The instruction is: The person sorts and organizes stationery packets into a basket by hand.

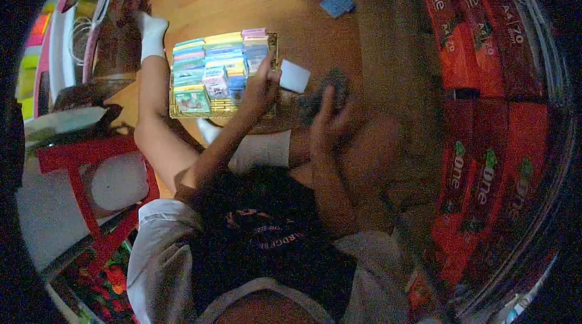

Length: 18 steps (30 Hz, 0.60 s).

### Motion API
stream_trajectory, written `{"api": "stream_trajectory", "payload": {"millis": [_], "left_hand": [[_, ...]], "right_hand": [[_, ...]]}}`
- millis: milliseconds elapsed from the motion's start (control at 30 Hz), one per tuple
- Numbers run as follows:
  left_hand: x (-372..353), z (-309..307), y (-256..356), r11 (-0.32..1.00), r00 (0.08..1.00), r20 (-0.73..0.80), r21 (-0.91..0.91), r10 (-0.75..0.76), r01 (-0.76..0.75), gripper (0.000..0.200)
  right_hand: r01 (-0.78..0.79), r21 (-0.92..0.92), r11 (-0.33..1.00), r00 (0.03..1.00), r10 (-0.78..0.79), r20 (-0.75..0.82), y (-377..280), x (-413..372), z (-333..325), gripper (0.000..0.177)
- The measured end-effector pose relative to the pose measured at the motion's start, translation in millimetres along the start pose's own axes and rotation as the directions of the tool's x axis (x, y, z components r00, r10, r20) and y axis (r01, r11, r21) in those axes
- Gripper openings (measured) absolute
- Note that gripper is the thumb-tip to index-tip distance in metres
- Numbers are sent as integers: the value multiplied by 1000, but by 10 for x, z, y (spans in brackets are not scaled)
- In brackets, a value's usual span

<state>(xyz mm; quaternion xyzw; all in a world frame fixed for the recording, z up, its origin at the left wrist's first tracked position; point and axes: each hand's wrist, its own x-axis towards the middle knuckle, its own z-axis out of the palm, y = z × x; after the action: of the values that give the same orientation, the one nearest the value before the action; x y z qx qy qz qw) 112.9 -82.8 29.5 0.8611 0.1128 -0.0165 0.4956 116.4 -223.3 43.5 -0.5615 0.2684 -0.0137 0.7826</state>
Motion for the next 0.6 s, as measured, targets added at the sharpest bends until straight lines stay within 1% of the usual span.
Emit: {"api": "stream_trajectory", "payload": {"millis": [33,67,100,133,167,200,233,267,300,333,367,400,467,500,533,567,600], "left_hand": [[-165,-9,14,1000,1000,-7,-4,1,-1,60],[-330,-10,29,999,999,26,-22,31,-30,61],[-426,-12,33,997,997,55,-43,62,-60,62],[-449,-1,4,997,997,43,-52,65,-63,62],[-454,21,-33,943,944,-122,-97,306,-318,60],[-475,31,-72,827,810,-290,-94,510,-554,59],[-580,-41,-70,936,958,-121,-210,261,-282,59],[-633,-77,-49,935,956,-137,-211,260,-285,59],[-684,-120,-25,974,985,-62,-153,161,-169,59],[-735,-160,-7,995,999,10,-87,52,-51,59],[-771,-145,-84,981,999,6,-191,47,-45,58],[-807,-142,-155,980,999,-2,-192,46,-45,58],[-889,-185,-233,954,964,-121,-158,238,-255,61],[-935,-212,-271,919,969,-105,-309,224,-246,61],[-945,-260,-236,918,968,-110,-311,223,-247,61],[-946,-318,-198,940,983,-83,-290,163,-180,61],[-948,-377,-159,958,993,-57,-266,99,-111,60]], "right_hand": [[367,-248,897,923,-317,218,20,-63,21,38],[698,-376,609,708,-511,487,46,-118,40,42],[706,-373,602,700,-513,497,104,-125,79,42],[773,-362,521,613,-468,636,191,-95,132,41],[835,-332,440,513,-402,758,262,-77,156,40],[841,-325,432,502,-400,767,303,-73,150,40],[710,-356,607,625,-310,717,333,-61,139,40],[544,-372,752,722,-195,663,354,-44,135,41],[551,-368,749,713,-193,674,365,-27,116,41],[446,-397,802,755,-98,649,368,-11,80,41],[334,-423,842,785,0,619,378,11,49,42],[338,-422,841,781,1,625,416,46,24,42],[187,-435,881,894,31,448,456,107,-6,43],[191,-437,879,892,30,451,453,160,-40,43],[-81,-289,954,836,222,501,408,174,-45,43],[-366,-150,919,723,382,575,386,168,-40,43],[-365,-156,918,720,384,578,390,128,-39,43]]}}
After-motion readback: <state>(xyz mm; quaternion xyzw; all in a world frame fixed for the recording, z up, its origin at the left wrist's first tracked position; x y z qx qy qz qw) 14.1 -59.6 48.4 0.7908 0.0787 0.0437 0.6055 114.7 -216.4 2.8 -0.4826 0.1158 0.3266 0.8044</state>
